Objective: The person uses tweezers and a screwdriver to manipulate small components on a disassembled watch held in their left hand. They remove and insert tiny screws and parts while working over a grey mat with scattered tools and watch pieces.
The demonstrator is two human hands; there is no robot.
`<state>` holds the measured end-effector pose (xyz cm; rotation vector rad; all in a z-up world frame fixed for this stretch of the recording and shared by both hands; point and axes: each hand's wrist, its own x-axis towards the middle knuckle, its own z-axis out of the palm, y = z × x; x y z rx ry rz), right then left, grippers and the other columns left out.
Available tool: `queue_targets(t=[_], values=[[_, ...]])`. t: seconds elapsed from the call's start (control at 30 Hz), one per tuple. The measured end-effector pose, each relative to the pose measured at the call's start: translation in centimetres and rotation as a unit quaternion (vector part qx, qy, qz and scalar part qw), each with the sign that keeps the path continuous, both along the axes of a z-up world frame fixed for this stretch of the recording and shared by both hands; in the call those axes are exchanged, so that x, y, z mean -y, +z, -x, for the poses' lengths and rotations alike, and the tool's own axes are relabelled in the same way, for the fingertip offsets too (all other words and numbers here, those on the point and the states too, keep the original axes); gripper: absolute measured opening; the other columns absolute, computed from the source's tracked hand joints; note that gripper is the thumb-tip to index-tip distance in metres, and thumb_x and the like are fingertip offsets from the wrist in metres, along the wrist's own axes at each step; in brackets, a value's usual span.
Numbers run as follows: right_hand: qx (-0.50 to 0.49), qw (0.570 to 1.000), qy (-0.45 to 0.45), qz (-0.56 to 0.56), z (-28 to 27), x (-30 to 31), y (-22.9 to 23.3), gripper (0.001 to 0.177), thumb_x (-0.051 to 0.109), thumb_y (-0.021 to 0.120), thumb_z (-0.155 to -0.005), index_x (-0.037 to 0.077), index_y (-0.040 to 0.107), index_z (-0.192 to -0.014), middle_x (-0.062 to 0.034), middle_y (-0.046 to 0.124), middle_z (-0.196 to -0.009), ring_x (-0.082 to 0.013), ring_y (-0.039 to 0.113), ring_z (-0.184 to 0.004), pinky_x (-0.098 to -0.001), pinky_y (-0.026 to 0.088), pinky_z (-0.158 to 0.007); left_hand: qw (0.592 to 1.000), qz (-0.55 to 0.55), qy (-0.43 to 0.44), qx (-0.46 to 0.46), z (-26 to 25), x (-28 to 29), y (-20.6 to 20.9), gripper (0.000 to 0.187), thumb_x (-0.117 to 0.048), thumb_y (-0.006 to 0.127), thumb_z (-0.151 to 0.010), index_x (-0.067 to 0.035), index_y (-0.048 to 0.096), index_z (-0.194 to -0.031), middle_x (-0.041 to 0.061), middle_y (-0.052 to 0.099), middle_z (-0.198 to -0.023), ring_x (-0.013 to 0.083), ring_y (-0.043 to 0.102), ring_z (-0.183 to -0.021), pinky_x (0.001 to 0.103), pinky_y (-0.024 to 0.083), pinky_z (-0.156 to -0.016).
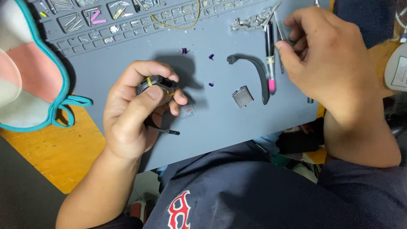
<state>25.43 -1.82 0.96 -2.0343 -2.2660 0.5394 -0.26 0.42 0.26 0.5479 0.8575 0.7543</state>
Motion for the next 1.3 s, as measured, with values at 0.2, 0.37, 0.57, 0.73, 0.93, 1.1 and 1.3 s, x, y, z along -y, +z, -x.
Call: queue_targets(t=[0.2, 0.37, 0.57, 0.73, 0.93, 1.1, 1.3], values=[[-0.025, 0.996, -0.03, 0.075, 0.6, -0.9, 0.0, 0.032, 0.004, 0.058, -0.08, -0.003, 0.048, -0.109, -0.0062, 0.052, -0.072, -0.0206, 0.052, -0.062, -0.0346, 0.04, -0.057, 0.989, -0.11, -0.068, -0.068, -0.2, -0.2, 0.3, 0.017, -0.011, 0.04, -0.079, -0.001, 0.043, -0.091, 0.009, 0.048, -0.082, 0.0149, 0.054, -0.068, 0.02, 0.044, -0.055], [-0.029, 0.999, -0.029, 0.031, -1.6, -0.4, 1.7, 0.016, -0.007, 0.057, -0.092, -0.012, 0.054, -0.107, -0.0144, 0.045, -0.082, -0.0209, 0.043, -0.067, -0.0296, 0.035, -0.061, 0.979, -0.139, -0.112, -0.095, -0.3, -0.3, 0.4, 0.015, -0.011, 0.041, -0.078, -0.002, 0.045, -0.09, 0.007, 0.047, -0.084, 0.0132, 0.055, -0.068, 0.02, 0.045, -0.054], [-0.237, 0.971, -0.027, 0.006, -2.7, -1.4, 0.8, 0.013, -0.012, 0.048, -0.097, -0.012, 0.042, -0.108, -0.0197, 0.041, -0.095, -0.0252, 0.04, -0.084, -0.0308, 0.033, -0.079, 0.973, -0.139, -0.156, -0.093, -0.2, -0.6, 0.3, 0.015, -0.013, 0.041, -0.079, -0.004, 0.046, -0.09, 0.005, 0.046, -0.085, 0.0132, 0.056, -0.066, 0.02, 0.044, -0.056], [-0.357, 0.931, 0.013, -0.079, 0.7, -4.7, -0.3, 0.017, -0.018, 0.044, -0.102, -0.009, 0.032, -0.11, -0.027, 0.047, -0.107, -0.0347, 0.053, -0.101, -0.0404, 0.046, -0.096, 0.968, -0.151, -0.191, -0.062, -0.2, -1.3, 0.6, 0.017, -0.015, 0.042, -0.078, -0.004, 0.046, -0.089, 0.006, 0.046, -0.084, 0.0144, 0.056, -0.066, 0.023, 0.044, -0.063], [-0.304, 0.939, 0.054, -0.153, 1.7, -6.7, -1.9, 0.016, -0.013, 0.057, -0.091, -0.015, 0.041, -0.093, -0.0327, 0.053, -0.093, -0.0394, 0.058, -0.089, -0.0386, 0.048, -0.078, 0.969, -0.133, -0.209, -0.019, -0.3, -2.3, 0.9, 0.02, -0.019, 0.042, -0.078, -0.002, 0.047, -0.088, 0.008, 0.046, -0.08, 0.0142, 0.052, -0.065, 0.023, 0.045, -0.062], [-0.307, 0.936, 0.064, -0.162, 1.6, -7.5, -2.5, 0.017, -0.02, 0.06, -0.084, -0.017, 0.043, -0.086, -0.032, 0.052, -0.087, -0.0374, 0.059, -0.081, -0.0351, 0.05, -0.068, 0.972, -0.123, -0.199, -0.006, -0.6, -2.7, 0.9, 0.022, -0.023, 0.041, -0.079, -0.003, 0.047, -0.086, 0.006, 0.049, -0.071, 0.0159, 0.047, -0.07, 0.024, 0.042, -0.062], [-0.278, 0.938, 0.093, -0.185, 1.7, -7.8, -2.8, 0.014, -0.017, 0.06, -0.085, -0.016, 0.045, -0.085, -0.0311, 0.054, -0.083, -0.0371, 0.06, -0.078, -0.0351, 0.049, -0.066, 0.974, -0.106, -0.202, -0.001, -0.4, -2.9, 0.7, 0.022, -0.024, 0.041, -0.079, -0.004, 0.048, -0.086, 0.007, 0.048, -0.076, 0.0144, 0.05, -0.066, 0.024, 0.042, -0.065]])
